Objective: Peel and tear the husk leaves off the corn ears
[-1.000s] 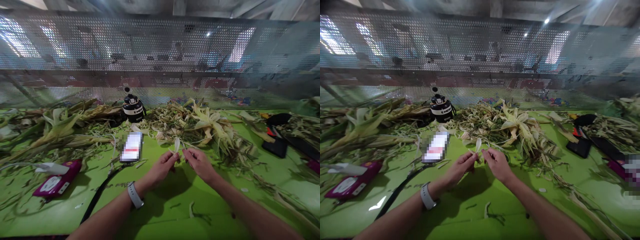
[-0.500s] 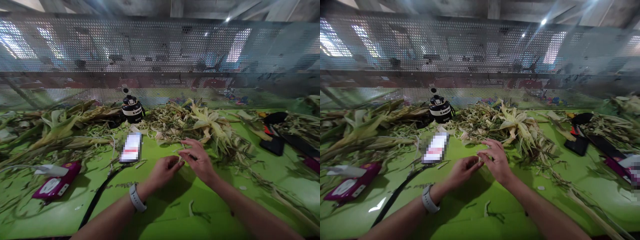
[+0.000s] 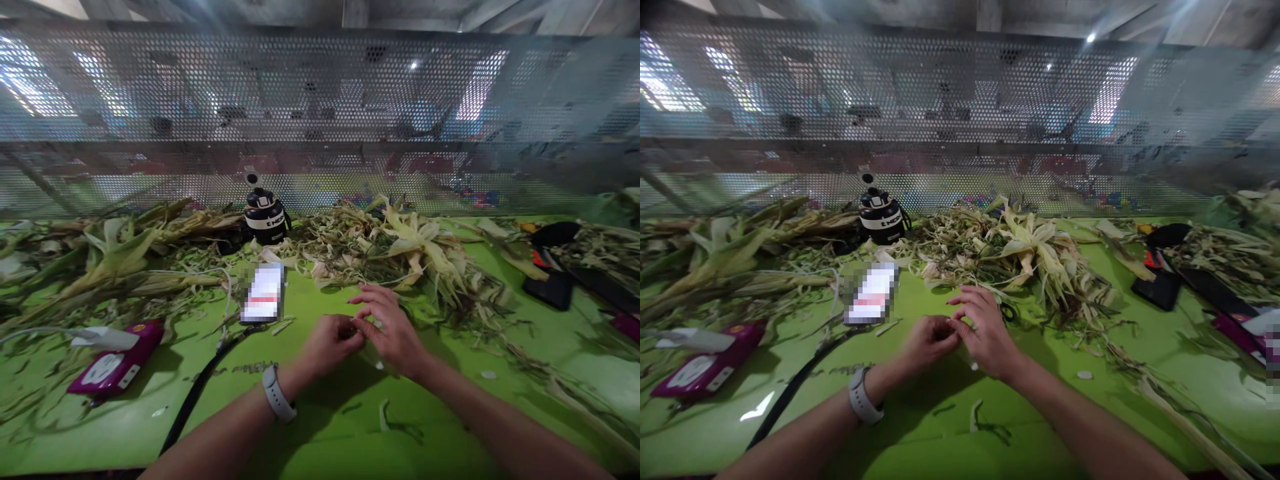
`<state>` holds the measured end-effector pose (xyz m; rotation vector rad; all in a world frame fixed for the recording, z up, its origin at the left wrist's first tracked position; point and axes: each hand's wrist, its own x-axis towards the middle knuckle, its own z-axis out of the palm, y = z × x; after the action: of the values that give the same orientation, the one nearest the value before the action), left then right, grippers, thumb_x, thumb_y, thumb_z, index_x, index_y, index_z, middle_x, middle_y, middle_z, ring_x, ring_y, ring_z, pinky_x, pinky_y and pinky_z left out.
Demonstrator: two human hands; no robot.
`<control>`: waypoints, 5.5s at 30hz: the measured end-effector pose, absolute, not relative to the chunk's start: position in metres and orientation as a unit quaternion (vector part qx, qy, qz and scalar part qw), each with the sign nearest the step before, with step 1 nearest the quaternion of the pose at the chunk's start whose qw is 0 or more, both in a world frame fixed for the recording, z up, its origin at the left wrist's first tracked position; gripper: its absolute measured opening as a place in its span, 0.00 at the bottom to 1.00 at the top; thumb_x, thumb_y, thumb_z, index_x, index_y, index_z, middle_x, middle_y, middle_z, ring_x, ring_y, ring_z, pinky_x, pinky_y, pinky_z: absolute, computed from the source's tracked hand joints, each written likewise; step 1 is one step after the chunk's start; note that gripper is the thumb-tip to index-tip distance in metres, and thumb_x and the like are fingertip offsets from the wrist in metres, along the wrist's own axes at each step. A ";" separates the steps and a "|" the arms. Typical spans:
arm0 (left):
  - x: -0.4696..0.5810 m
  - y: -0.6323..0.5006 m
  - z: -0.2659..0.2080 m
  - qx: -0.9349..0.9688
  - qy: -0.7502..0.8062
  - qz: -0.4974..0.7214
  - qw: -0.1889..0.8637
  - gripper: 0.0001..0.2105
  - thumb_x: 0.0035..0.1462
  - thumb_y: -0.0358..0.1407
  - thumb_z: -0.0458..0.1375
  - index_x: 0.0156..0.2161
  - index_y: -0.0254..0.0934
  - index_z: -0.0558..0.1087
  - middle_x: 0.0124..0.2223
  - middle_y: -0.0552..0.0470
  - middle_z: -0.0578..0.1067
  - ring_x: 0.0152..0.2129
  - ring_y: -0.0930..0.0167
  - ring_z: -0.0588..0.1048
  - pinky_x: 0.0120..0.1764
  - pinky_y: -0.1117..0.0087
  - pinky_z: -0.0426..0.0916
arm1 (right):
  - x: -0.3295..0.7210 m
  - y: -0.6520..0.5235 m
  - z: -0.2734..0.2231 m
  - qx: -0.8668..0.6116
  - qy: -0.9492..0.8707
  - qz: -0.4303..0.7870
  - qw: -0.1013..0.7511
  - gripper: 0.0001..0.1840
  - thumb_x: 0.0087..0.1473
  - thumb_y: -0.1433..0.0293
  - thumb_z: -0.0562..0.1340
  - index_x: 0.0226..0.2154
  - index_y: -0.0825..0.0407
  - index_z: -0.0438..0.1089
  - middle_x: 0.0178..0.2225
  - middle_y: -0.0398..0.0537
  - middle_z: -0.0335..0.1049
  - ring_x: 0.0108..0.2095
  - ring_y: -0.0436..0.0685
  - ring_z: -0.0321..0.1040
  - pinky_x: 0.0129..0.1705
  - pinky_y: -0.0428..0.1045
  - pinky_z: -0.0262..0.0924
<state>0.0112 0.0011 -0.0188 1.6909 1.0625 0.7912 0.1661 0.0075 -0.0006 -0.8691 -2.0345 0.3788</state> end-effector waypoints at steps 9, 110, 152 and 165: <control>0.014 -0.002 -0.025 0.668 0.351 0.317 0.575 0.13 0.52 0.41 0.57 0.24 0.34 0.67 0.20 0.58 0.61 0.19 0.77 0.57 0.24 0.73 0.53 | 0.163 0.004 -0.004 -0.322 -0.832 0.111 0.437 0.05 0.56 0.73 0.57 0.32 0.49 0.68 0.38 0.49 0.71 0.49 0.60 0.63 0.52 0.58 0.57; -0.001 0.008 -0.005 0.663 0.337 0.282 0.606 0.13 0.49 0.43 0.61 0.30 0.32 0.76 0.22 0.55 0.68 0.19 0.78 0.61 0.23 0.75 0.56 | 0.180 0.020 0.005 -0.319 -0.763 0.448 0.339 0.07 0.49 0.63 0.66 0.27 0.49 0.76 0.42 0.48 0.72 0.52 0.58 0.61 0.55 0.59 0.52; -0.005 0.011 -0.004 0.500 0.361 0.312 0.723 0.18 0.45 0.49 0.63 0.32 0.33 0.71 0.21 0.58 0.68 0.17 0.80 0.64 0.22 0.77 0.54 | 0.186 0.027 0.006 -0.399 -0.624 0.551 0.385 0.20 0.43 0.54 0.66 0.28 0.54 0.66 0.20 0.38 0.63 0.20 0.46 0.58 0.22 0.43 0.54; -0.005 0.015 -0.007 0.481 0.330 0.408 0.702 0.20 0.52 0.43 0.60 0.49 0.38 0.67 0.32 0.53 0.74 0.26 0.76 0.71 0.28 0.76 0.60 | 0.189 0.033 0.004 -0.455 -0.649 0.495 0.356 0.24 0.52 0.48 0.56 0.27 0.54 0.64 0.22 0.40 0.61 0.22 0.47 0.58 0.22 0.43 0.52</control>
<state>-0.0050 0.0151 -0.0067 1.0704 0.7348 0.9081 0.1888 0.0329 0.0040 -1.1750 -1.6772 1.2777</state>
